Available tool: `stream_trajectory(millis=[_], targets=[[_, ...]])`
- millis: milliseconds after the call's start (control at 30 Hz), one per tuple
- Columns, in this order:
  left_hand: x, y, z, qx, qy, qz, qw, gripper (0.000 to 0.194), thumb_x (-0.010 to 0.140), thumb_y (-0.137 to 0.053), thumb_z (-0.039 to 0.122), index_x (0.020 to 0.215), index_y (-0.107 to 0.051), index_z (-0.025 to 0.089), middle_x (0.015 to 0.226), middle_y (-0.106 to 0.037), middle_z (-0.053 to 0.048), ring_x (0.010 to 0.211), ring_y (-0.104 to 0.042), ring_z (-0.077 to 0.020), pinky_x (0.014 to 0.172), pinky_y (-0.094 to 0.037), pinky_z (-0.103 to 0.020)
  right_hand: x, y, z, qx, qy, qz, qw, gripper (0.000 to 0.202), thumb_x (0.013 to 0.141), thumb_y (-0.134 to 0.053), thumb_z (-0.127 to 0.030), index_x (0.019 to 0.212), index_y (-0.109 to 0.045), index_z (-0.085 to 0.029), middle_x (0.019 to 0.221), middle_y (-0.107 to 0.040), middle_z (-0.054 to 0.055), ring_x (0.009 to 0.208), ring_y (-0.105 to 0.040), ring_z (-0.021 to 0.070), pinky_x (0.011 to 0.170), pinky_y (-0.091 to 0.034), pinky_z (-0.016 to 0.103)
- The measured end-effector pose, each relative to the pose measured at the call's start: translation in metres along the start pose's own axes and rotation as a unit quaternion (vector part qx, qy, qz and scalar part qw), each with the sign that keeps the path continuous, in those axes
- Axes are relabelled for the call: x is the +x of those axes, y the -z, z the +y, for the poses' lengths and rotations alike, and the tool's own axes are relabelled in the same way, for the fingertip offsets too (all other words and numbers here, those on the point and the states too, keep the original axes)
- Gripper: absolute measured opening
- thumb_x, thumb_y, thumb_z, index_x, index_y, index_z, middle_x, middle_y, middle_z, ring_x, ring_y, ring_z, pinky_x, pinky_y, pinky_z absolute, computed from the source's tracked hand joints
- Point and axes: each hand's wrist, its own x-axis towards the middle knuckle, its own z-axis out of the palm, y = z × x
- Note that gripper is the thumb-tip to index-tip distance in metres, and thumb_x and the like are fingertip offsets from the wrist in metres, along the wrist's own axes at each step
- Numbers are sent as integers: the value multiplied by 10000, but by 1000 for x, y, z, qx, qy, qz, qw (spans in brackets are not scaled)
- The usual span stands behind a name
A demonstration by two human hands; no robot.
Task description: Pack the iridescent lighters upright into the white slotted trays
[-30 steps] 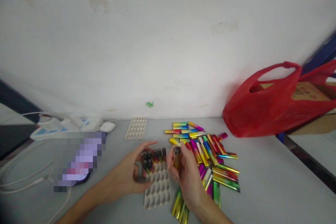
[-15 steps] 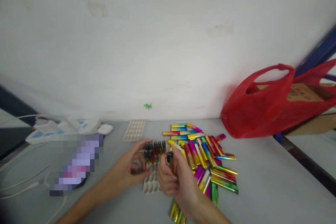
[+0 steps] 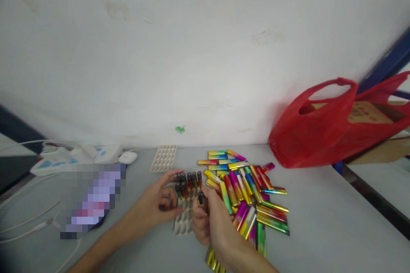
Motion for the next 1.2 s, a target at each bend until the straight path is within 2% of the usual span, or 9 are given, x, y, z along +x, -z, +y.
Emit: stream_trajectory(millis=[67,133,333,467,633,800,1000,1200], targets=[[0,0,-1,-3,4,-6,1000,974,754,-920,214,1614,-465,259,1168,-760,-57,684,-666,-119,635,-554,-267,1,-1,4,-9,-1,14,1000,661,786,-641,-836,623,-344,-269,510,-208,-123,451,-113,64,429,-41,251],[0,0,-1,-3,5,-13,1000,966,764,-926,221,1613,-465,249,1072,-757,-26,681,-658,-123,645,-552,-269,2,0,8,-12,-1,21,1000,646,801,-619,-834,629,-355,-270,510,-219,-119,450,-121,68,428,-49,255],[1,0,0,-10,-2,-9,1000,959,749,-930,216,1596,-486,288,1385,-700,-99,706,-675,-102,641,-563,-271,3,2,14,-19,2,21,1000,637,804,-612,-838,656,-366,-270,522,-238,-119,456,-122,71,435,-53,264],[2,0,0,-12,-4,-6,1000,939,747,-930,210,1580,-505,297,1409,-681,-95,709,-677,-101,638,-573,-272,2,1,10,-11,-11,30,999,668,781,-625,-867,646,-361,-268,521,-236,-119,454,-131,69,444,-52,269],[3,0,0,-16,-2,-8,1000,935,740,-923,186,1573,-511,286,1190,-737,-37,672,-653,-101,624,-547,-257,1,1,7,-3,-17,18,1000,731,755,-668,-907,629,-343,-264,527,-219,-124,466,-118,62,456,-49,269],[4,1,-2,-26,-1,-16,1000,937,745,-920,178,1580,-506,282,1192,-736,-33,670,-644,-91,635,-539,-254,5,7,10,-4,-18,6,1000,718,790,-634,-902,620,-350,-265,527,-224,-120,466,-110,63,450,-22,267],[3,2,-4,-29,0,-26,999,926,767,-924,186,1586,-499,265,957,-723,31,663,-637,-110,640,-522,-249,8,9,10,3,-15,-24,1000,675,839,-603,-852,601,-377,-263,502,-217,-122,456,-90,65,450,-11,274],[2,1,3,-29,-2,-15,999,886,744,-908,174,1543,-535,271,1274,-726,-67,665,-660,-82,617,-543,-242,4,3,6,-12,-7,6,1000,673,822,-607,-848,601,-345,-269,510,-210,-120,464,-104,69,448,-26,265]])
